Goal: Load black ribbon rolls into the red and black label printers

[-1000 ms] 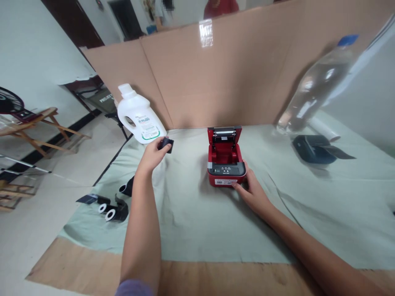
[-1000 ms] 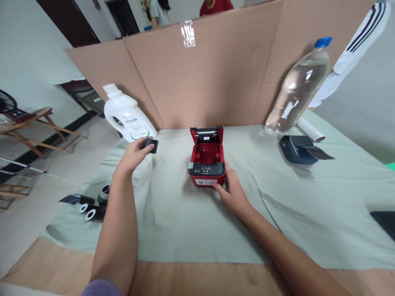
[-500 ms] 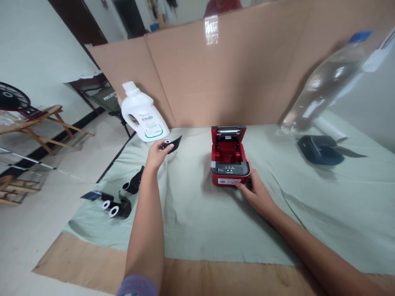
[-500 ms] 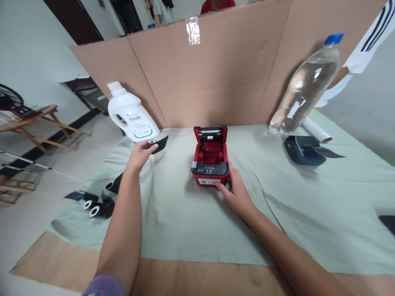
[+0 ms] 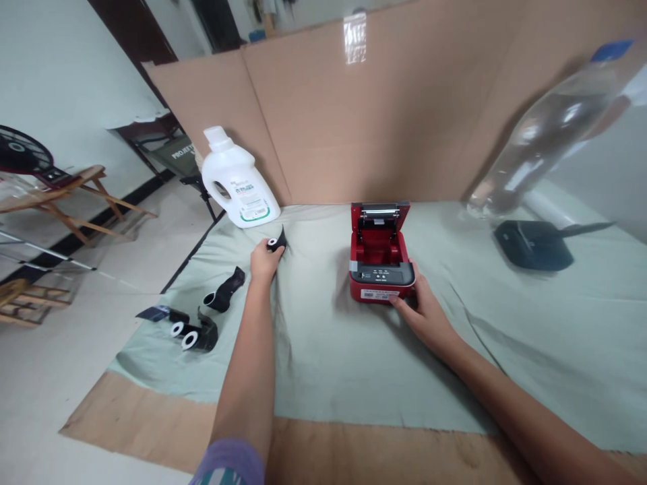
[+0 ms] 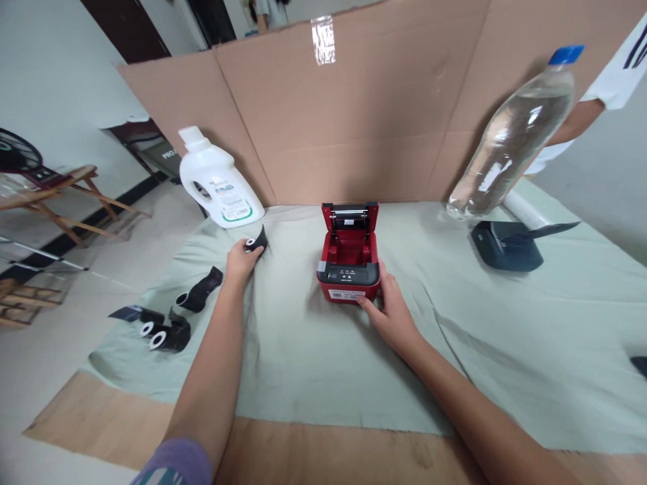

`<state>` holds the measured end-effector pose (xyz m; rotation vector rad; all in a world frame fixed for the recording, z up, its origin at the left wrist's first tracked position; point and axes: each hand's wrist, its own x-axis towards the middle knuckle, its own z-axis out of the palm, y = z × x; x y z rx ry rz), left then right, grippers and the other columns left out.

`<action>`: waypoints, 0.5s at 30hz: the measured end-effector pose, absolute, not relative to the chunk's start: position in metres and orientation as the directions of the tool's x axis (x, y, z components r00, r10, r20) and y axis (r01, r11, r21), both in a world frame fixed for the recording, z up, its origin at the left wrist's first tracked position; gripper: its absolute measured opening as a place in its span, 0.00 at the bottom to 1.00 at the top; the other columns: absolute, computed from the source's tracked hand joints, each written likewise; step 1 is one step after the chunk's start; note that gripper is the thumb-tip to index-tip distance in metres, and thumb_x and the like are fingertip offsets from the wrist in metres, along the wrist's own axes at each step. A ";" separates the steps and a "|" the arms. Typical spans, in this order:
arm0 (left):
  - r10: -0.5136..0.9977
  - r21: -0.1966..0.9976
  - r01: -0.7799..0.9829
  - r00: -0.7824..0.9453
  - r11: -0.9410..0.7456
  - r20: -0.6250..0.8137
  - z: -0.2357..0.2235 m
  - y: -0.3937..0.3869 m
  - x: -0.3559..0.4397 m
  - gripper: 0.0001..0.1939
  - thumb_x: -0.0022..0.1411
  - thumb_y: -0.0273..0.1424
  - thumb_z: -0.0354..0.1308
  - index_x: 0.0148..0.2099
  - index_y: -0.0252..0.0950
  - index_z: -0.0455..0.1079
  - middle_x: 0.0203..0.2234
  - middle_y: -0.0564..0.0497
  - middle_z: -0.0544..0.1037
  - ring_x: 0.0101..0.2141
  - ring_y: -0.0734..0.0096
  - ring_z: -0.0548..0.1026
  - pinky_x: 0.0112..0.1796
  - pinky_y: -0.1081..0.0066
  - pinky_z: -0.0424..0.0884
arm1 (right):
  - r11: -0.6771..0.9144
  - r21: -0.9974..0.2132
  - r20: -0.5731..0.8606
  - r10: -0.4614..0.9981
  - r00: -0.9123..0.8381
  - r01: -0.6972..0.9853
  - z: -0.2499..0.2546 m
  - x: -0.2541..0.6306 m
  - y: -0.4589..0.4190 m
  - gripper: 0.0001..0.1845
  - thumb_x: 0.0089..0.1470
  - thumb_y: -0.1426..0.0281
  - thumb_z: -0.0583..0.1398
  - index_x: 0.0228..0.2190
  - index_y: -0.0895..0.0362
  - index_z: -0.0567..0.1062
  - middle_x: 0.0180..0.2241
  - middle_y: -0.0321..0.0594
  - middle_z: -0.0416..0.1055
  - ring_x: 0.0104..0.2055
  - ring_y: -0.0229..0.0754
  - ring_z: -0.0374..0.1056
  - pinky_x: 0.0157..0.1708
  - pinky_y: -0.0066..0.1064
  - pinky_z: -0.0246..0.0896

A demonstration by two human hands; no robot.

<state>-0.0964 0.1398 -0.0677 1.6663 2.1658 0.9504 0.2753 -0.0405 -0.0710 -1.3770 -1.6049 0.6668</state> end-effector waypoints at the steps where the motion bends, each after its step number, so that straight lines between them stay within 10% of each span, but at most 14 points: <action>1: 0.931 0.620 0.771 -0.319 0.145 0.179 -0.068 0.140 -0.097 0.15 0.57 0.38 0.63 0.45 0.37 0.74 0.43 0.42 0.82 0.45 0.54 0.78 0.47 0.63 0.70 | 0.235 -0.844 0.277 0.961 0.017 0.482 -0.071 0.275 -0.040 0.46 0.62 0.54 0.60 0.72 0.49 0.46 0.65 0.51 0.61 0.65 0.59 0.59 0.62 0.54 0.60; 9: 0.926 0.632 0.770 -0.297 0.088 0.233 -0.067 0.139 -0.095 0.27 0.57 0.40 0.64 0.56 0.35 0.70 0.52 0.38 0.78 0.53 0.52 0.75 0.52 0.62 0.69 | 0.212 -0.862 0.250 0.968 0.024 0.460 -0.072 0.276 -0.041 0.45 0.62 0.54 0.61 0.72 0.48 0.48 0.67 0.49 0.58 0.67 0.59 0.58 0.64 0.54 0.57; 15: 0.923 0.602 0.795 -0.283 0.075 0.259 -0.034 0.133 -0.094 0.11 0.55 0.32 0.61 0.41 0.35 0.76 0.38 0.45 0.82 0.42 0.57 0.78 0.47 0.65 0.70 | 0.210 -0.863 0.245 0.969 0.019 0.459 -0.070 0.276 -0.041 0.45 0.63 0.54 0.60 0.72 0.47 0.47 0.68 0.48 0.57 0.68 0.58 0.57 0.66 0.53 0.57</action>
